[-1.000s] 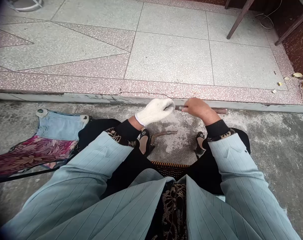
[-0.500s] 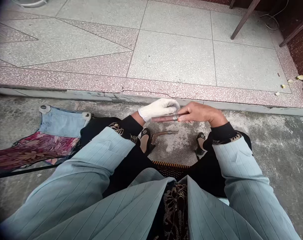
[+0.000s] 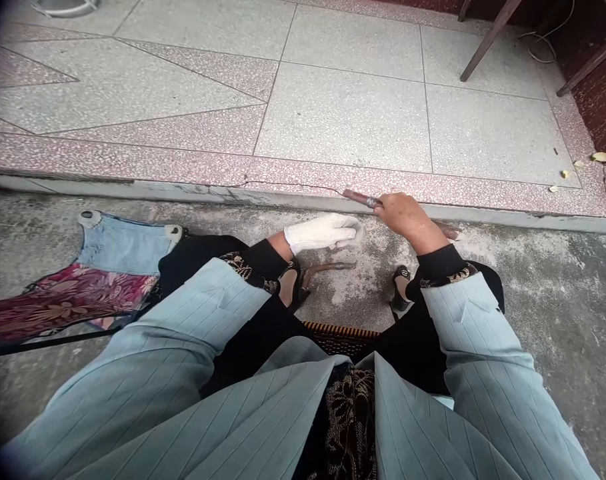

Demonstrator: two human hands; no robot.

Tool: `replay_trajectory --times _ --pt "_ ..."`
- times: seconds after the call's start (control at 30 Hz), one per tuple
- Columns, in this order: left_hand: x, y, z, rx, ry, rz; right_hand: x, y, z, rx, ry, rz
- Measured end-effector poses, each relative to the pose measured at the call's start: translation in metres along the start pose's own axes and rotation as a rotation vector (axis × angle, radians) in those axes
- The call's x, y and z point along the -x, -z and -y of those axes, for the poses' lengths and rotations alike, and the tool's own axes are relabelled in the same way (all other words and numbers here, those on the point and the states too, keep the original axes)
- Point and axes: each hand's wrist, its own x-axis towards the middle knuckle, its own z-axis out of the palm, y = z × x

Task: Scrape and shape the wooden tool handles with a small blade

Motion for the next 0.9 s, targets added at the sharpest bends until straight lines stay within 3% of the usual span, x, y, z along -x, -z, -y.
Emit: replay_trajectory --times 0.07,0.2,0.27,0.33,0.5,0.57,0.67,0.77,0.83,0.9 --pt "0.0 0.007 -0.003 -0.148 -0.044 -0.004 0.0 -0.005 0.0 0.017 0.049 0.211" --pt "0.0 0.017 -0.01 -0.283 -0.191 0.017 0.008 -0.002 0.004 -0.221 0.251 0.778" --pt "0.0 0.018 -0.011 -0.245 -0.215 0.026 0.013 0.006 0.005 -0.348 0.325 0.884" --pt "0.0 0.017 -0.009 -0.119 -0.202 0.021 0.018 0.017 0.002 -0.584 0.388 0.815" --pt "-0.002 0.006 0.005 0.25 -0.119 0.074 0.026 0.033 -0.012 -1.009 0.251 0.223" --pt "-0.002 0.001 0.008 0.293 -0.104 0.123 0.023 0.032 -0.015 -1.035 0.169 0.067" --pt "0.0 -0.001 0.002 0.209 -0.121 0.127 0.012 0.026 -0.017 -0.79 0.048 -0.072" --pt "0.003 0.003 -0.007 0.007 -0.166 0.05 0.0 0.013 -0.015 -0.432 -0.026 -0.117" --pt "0.004 0.007 -0.011 -0.121 -0.188 -0.004 -0.005 0.002 -0.013 -0.37 0.024 0.02" --pt "0.004 0.012 -0.013 -0.215 -0.205 -0.012 -0.007 -0.005 -0.014 -0.472 0.139 0.223"
